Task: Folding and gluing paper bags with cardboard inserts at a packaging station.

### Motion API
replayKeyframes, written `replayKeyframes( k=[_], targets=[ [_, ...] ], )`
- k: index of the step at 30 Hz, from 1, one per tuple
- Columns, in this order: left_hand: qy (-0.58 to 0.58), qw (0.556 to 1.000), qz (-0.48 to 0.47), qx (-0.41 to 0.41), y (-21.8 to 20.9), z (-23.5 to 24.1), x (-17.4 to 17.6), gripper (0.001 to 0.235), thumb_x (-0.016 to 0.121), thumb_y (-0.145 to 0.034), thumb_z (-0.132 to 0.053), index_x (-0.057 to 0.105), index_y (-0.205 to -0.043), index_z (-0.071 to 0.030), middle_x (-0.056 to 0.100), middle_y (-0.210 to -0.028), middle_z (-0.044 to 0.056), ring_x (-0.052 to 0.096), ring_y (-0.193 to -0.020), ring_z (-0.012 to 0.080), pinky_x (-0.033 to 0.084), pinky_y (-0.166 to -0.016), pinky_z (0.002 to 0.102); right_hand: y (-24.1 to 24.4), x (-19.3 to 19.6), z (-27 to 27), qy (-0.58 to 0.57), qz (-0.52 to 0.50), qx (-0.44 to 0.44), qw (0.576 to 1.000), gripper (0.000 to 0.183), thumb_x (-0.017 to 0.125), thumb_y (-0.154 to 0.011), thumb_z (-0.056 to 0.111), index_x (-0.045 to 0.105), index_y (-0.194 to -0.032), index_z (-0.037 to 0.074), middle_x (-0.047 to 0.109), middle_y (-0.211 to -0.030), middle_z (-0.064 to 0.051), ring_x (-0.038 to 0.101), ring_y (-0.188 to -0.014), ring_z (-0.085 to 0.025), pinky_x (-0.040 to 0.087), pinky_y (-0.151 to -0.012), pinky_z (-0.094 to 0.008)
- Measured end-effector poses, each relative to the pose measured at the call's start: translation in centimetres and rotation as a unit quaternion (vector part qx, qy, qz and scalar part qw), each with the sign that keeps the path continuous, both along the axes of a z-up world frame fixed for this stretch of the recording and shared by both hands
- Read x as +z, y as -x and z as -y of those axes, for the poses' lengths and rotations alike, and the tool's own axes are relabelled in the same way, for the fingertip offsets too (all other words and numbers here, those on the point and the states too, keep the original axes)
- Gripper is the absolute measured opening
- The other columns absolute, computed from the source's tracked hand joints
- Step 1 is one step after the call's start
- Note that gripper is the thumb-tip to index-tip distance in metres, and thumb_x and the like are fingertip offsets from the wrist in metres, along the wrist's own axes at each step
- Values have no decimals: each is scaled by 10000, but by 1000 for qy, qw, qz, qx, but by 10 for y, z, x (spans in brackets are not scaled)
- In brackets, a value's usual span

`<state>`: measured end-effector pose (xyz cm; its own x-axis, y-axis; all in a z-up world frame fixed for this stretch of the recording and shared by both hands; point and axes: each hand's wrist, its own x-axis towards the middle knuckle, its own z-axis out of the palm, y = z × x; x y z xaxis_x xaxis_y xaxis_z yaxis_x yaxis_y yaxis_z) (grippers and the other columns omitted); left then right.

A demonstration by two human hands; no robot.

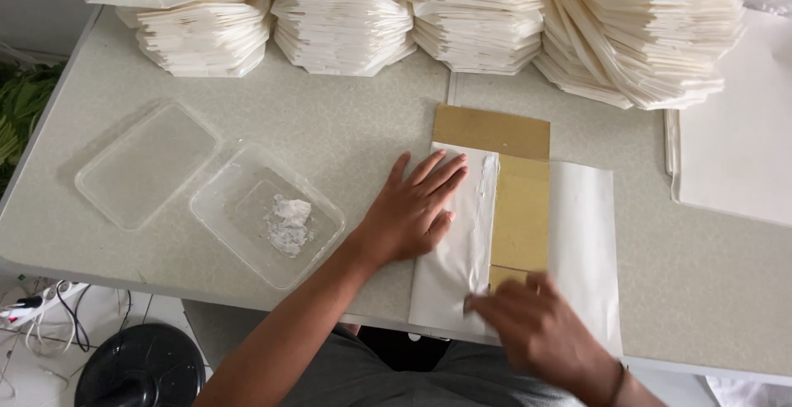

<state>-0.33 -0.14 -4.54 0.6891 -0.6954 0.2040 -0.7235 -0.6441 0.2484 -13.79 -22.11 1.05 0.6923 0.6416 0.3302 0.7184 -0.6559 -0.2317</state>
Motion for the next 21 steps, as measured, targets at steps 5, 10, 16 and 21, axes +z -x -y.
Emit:
replayKeyframes(
  k=[5, 10, 16, 21],
  targets=[
    [20, 1000, -3, -3, 0, 0, 1, 670, 437, -987, -350, 362, -1571, -29, 292, -1687, 107, 263, -1554, 256, 187, -1221, 590, -30, 27, 12, -125, -128, 37, 983, 166, 612, -966, 146, 756, -987, 225, 803, -940, 108, 671, -717, -120, 391, -745, -342],
    [-56, 989, -138, 0, -1, 1, 33, 732, 414, -963, -368, 293, -1605, -38, 238, -1700, 163, 193, -1580, 317, 93, -1264, 597, -119, 32, 34, -211, -174, -77, 959, 125, 690, -871, 15, 757, -977, 18, 789, -902, -188, 742, -870, -393, 525, -822, -502],
    [-41, 989, -141, -7, -3, -2, 32, 716, 432, -988, -373, 297, -1597, -22, 237, -1694, 166, 193, -1574, 322, 73, -1269, 583, -174, 28, 31, -187, -205, -101, 955, 229, 718, -886, -6, 787, -1078, 97, 814, -983, -71, 763, -931, -257, 528, -904, -412],
    [-44, 988, -148, -8, -4, -2, 32, 721, 420, -994, -388, 275, -1605, -33, 218, -1700, 149, 176, -1578, 309, 56, -1275, 580, -185, 21, 31, -149, -199, -94, 964, 218, 711, -893, -14, 791, -1074, 78, 819, -937, -100, 773, -885, -304, 550, -857, -439]
  ],
)
